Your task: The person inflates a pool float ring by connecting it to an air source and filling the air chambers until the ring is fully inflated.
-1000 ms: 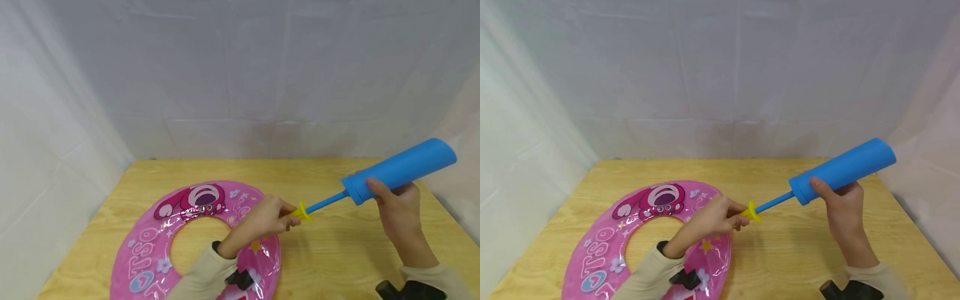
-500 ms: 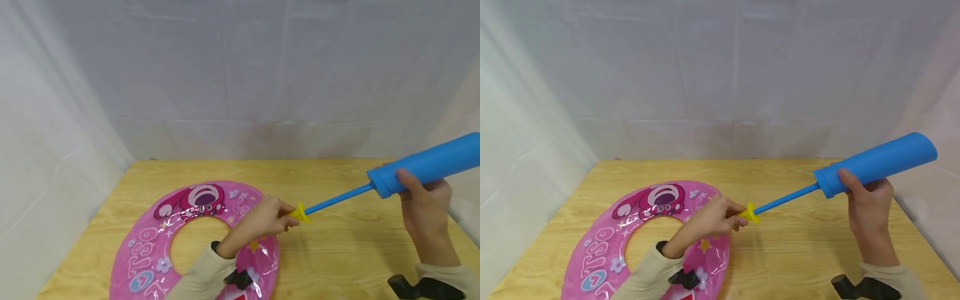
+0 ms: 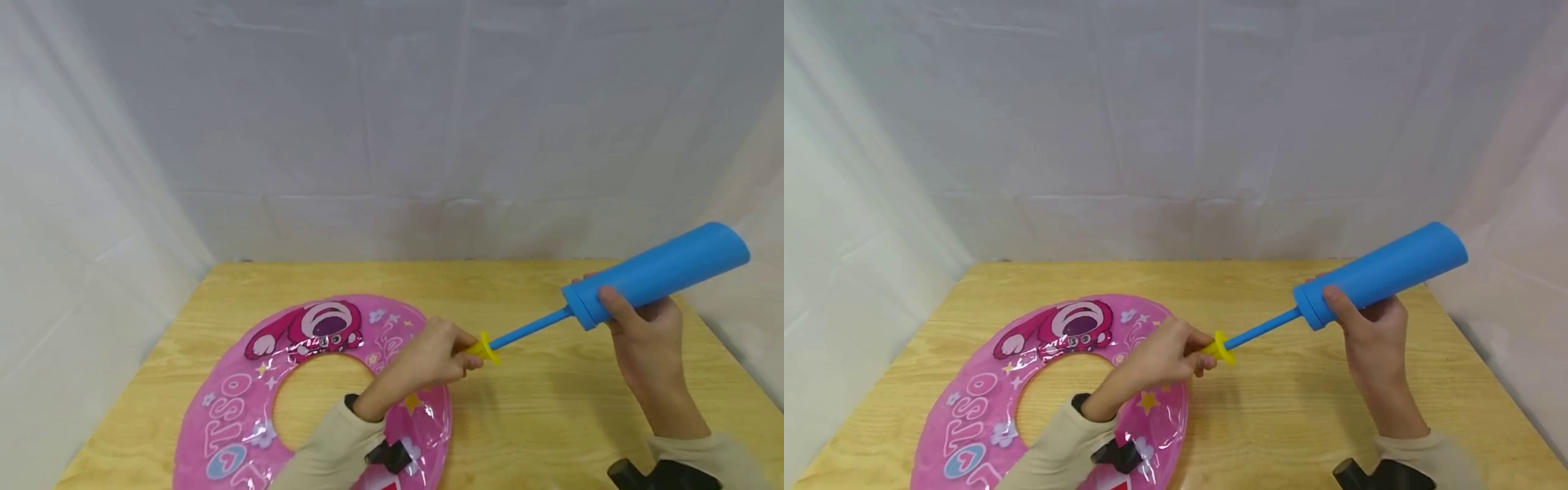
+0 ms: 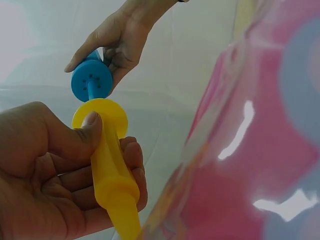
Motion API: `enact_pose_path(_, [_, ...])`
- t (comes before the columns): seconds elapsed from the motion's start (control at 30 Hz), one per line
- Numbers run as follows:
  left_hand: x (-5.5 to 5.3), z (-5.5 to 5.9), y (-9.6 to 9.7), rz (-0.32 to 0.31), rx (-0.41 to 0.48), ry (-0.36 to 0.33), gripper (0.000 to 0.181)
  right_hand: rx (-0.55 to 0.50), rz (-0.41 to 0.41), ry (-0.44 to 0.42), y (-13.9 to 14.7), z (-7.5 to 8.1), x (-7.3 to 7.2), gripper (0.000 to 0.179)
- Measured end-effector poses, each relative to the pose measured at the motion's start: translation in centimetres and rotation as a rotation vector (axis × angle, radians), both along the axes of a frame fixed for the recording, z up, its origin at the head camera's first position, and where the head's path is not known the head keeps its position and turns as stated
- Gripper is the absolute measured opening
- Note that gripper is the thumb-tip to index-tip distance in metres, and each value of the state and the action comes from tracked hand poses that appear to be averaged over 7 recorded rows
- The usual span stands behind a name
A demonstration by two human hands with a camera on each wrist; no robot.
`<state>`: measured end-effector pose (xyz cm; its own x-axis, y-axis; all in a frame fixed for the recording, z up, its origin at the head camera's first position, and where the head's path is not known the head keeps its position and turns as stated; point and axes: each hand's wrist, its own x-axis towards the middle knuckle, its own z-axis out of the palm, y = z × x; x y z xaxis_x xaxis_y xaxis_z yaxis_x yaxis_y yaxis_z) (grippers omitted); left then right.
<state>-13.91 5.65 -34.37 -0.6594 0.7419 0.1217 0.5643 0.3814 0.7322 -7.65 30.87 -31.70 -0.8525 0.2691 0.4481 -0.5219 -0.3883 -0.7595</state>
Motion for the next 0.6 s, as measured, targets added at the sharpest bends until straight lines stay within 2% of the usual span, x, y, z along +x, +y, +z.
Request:
enact_pose_path(0.1, [0.1, 0.0, 0.0, -0.003, 0.002, -0.034, 0.009, 0.069, -0.003, -0.026, -1.0, -0.3, 0.3, 0.047])
enact_pose_path(0.17, [0.0, 0.1, 0.0, -0.001, -0.007, -0.032, 0.009, 0.111, -0.006, -0.029, -1.7, -0.7, 0.2, 0.046])
enact_pose_path(0.37, [0.0, 0.1, 0.0, 0.01, -0.002, -0.082, 0.011, 0.192, -0.007, -0.055, -3.4, -2.0, 0.0, 0.046])
enact_pose_path(0.47, [0.0, 0.1, 0.1, 0.007, 0.0, -0.07, 0.01, 0.262, -0.045, -0.126, -4.3, -2.7, 0.1, 0.047])
enact_pose_path(0.6, [-0.1, 0.0, 0.2, -0.013, 0.001, -0.01, 0.009, 0.32, -0.062, -0.216, -5.1, -3.2, 0.2, 0.045])
